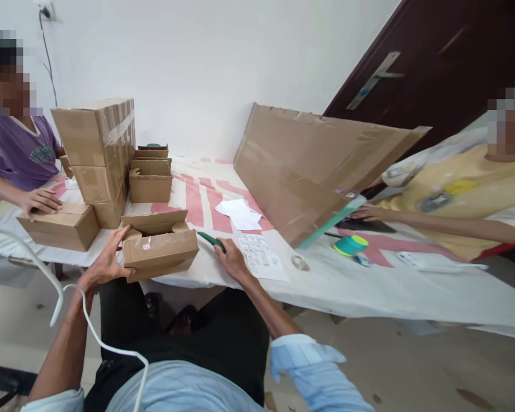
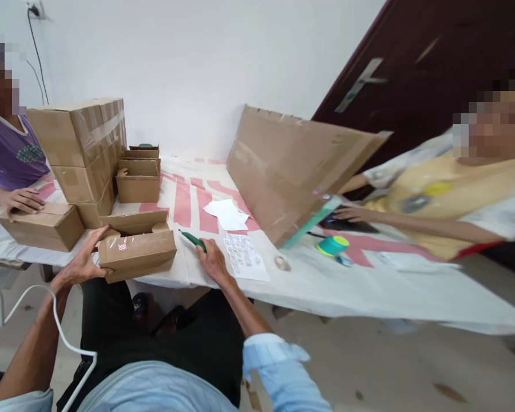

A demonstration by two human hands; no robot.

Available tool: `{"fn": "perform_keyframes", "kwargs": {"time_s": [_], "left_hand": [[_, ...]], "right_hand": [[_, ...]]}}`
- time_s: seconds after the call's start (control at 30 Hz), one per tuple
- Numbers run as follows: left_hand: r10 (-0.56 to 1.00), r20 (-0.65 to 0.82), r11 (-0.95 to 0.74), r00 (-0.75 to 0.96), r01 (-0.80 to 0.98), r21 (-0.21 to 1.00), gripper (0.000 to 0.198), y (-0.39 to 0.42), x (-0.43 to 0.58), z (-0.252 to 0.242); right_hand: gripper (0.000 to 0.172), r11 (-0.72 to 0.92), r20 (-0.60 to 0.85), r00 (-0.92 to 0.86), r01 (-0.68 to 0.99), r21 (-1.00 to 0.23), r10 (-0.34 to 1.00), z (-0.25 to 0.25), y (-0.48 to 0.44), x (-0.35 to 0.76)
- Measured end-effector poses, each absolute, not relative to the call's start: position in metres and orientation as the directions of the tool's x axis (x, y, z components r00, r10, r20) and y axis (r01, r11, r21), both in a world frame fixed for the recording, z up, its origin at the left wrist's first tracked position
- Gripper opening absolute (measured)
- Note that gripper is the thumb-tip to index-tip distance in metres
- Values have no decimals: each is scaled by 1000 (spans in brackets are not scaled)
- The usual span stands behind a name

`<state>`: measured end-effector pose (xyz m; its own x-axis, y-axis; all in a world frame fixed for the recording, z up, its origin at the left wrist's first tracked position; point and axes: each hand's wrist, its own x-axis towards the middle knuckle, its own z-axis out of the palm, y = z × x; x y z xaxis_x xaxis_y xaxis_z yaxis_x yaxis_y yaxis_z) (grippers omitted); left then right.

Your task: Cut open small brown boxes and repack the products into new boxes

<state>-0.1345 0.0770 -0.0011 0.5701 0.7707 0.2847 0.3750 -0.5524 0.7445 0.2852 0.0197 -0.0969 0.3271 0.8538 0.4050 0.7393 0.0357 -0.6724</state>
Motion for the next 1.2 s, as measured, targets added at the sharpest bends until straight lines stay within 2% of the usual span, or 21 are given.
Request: {"fn": "perform_keyframes", "kwargs": {"time_s": [0.07,0.17,0.27,0.33,0.43,0.57,0.63,0.73,0.83,0.97,1.07,1.2], "left_hand": [[770,271,-544,578,373,752,119,79,-134,1],[777,252,-526,577,374,764,121,83,-133,2],[783,232,-508,577,378,774,125,87,-131,2],[782,242,-514,574,375,772,125,91,-131,0],[776,264,-531,573,368,763,125,96,-134,-3],[749,289,-562,596,342,753,119,98,-139,-8],[741,300,-578,600,344,740,115,98,-139,-9],[736,303,-588,605,349,730,116,97,-137,-10],[728,314,-592,610,327,737,117,97,-134,-12],[731,318,-583,604,310,751,118,98,-133,-16],[731,312,-577,607,305,757,119,99,-135,-17],[727,303,-577,617,308,756,120,98,-135,-15]], "right_hand": [[49,65,405,328,703,-708,853,-104,24,276],[49,211,455,274,613,-762,848,-80,29,263],[41,398,517,70,554,-732,853,-37,30,248],[30,479,552,-48,562,-674,833,-12,25,236],[14,579,664,-119,617,-533,738,5,4,221],[7,696,758,-303,669,-263,578,-4,-32,209],[8,713,744,-369,672,-201,558,-9,-40,206],[22,697,704,-377,677,-235,603,-5,-34,201],[28,709,634,-435,654,-265,639,13,-12,191],[30,734,403,-622,631,-249,671,42,18,176],[29,667,174,-645,731,-143,744,60,30,176],[25,483,-13,-483,875,36,876,81,35,187]]}}
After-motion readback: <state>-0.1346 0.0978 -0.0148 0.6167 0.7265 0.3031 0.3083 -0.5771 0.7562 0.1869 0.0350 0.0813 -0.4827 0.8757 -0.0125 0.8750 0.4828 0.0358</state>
